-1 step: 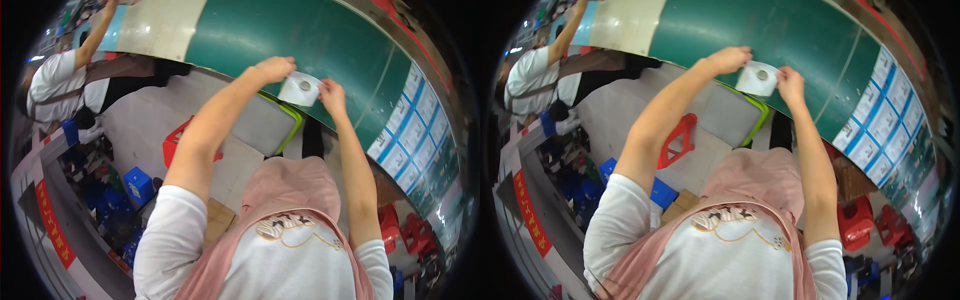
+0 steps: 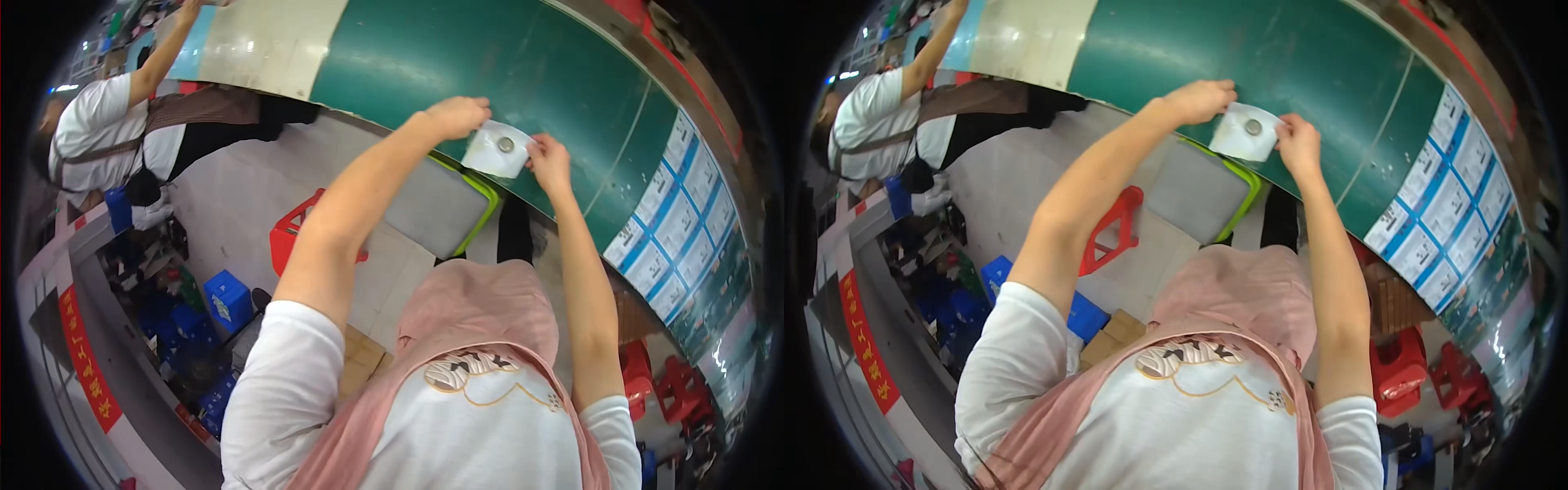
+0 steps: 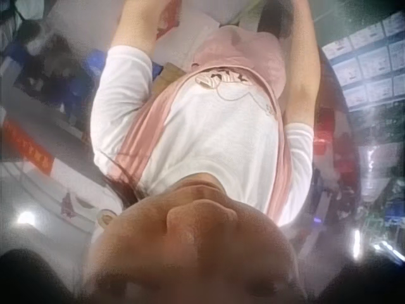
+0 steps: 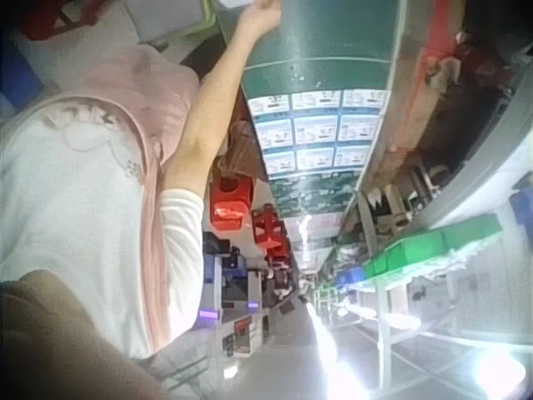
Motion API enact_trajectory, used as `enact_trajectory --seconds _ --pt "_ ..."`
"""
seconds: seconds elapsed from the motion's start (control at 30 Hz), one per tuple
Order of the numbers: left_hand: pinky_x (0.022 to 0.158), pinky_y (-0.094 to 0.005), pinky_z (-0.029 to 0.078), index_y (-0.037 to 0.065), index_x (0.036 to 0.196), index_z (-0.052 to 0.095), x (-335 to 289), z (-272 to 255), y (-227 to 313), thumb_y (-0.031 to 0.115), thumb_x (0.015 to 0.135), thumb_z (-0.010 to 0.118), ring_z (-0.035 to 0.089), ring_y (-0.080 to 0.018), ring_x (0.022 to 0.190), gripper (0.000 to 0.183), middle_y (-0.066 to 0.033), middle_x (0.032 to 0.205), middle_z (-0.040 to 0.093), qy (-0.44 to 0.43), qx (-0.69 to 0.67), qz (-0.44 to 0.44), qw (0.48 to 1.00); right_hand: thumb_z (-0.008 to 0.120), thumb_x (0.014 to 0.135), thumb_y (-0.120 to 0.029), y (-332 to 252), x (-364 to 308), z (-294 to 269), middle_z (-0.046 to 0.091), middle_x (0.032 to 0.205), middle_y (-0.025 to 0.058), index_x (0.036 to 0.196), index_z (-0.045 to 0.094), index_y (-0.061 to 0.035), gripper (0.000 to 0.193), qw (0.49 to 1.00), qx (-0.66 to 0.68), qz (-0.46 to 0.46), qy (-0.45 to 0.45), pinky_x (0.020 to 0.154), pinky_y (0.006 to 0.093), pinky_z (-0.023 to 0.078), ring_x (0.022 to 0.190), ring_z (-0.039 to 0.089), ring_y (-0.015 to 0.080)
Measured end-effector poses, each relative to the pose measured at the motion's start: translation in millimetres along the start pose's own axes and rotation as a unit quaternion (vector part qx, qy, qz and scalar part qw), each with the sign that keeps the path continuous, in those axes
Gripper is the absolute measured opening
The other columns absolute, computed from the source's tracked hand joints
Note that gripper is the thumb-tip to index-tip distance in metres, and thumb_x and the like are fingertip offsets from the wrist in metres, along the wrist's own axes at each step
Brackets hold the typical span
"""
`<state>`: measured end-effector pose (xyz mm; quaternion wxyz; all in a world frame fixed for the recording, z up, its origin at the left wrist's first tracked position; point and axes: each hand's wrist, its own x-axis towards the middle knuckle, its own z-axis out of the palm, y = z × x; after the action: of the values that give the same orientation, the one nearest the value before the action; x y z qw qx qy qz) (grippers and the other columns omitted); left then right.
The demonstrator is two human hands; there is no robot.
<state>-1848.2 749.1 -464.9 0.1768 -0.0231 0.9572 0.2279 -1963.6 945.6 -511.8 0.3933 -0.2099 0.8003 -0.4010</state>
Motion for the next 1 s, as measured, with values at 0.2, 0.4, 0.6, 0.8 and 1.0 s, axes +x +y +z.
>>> enact_trajectory --seconds 0.2,0.4,0.6,0.8,1.0 --pt "0.076 -0.0415 0.045 0.003 0.084 0.055 -17.9 17.4 2.8 0.007 0.080 0.056 0.054 -0.0347 0.089 0.006 -0.0144 0.092 0.052 0.094 -0.029 -0.032 0.995 0.057 0.080 -0.008 -0.2 -2.0 -1.1 0.066 0.076 0.0153 0.094 0.063 0.0005 0.018 1.000 -0.012 -0.021 0.011 0.059 0.0320 0.051 0.058 0.065 0.0203" --pt "0.074 -0.0394 0.043 0.003 0.082 0.051 -51.5 36.9 23.5 0.002 0.079 0.053 0.052 -0.0314 0.086 0.003 -0.0119 0.087 0.051 0.227 -0.094 -0.074 0.966 0.057 0.080 -0.008 -1.5 -2.4 -1.3 0.064 0.069 0.0107 0.094 0.061 0.0036 0.019 0.997 -0.053 -0.058 0.022 0.052 0.0278 0.048 0.054 0.061 0.0142" --pt "0.074 -0.0401 0.043 0.004 0.085 0.050 -84.2 44.6 68.4 0.000 0.078 0.053 0.051 -0.0295 0.085 0.008 -0.0100 0.088 0.050 0.218 -0.056 -0.110 0.968 0.058 0.080 -0.009 -2.7 -3.5 -0.7 0.064 0.069 0.0102 0.094 0.061 0.0029 0.018 0.997 -0.061 -0.050 0.025 0.053 0.0279 0.048 0.054 0.061 0.0144" --pt "0.077 -0.0399 0.045 0.003 0.089 0.047 -81.3 52.4 76.6 0.002 0.076 0.059 0.053 -0.0306 0.092 0.018 -0.0114 0.094 0.052 0.306 -0.163 -0.146 0.926 0.058 0.080 -0.010 2.7 -0.3 1.8 0.065 0.070 0.0101 0.093 0.061 0.0027 0.018 0.994 -0.081 -0.059 0.041 0.055 0.0284 0.048 0.054 0.062 0.0145" --pt "0.065 -0.0315 0.049 0.001 0.093 0.043 -57.1 62.7 58.7 0.010 0.077 0.065 0.061 -0.0200 0.071 0.029 -0.0110 0.078 0.060 0.304 -0.363 -0.255 0.843 0.058 0.080 -0.010 2.5 -0.3 4.3 0.065 0.069 0.0102 0.093 0.062 0.0030 0.018 0.993 -0.079 -0.063 0.056 0.056 0.0289 0.049 0.055 0.062 0.0152"
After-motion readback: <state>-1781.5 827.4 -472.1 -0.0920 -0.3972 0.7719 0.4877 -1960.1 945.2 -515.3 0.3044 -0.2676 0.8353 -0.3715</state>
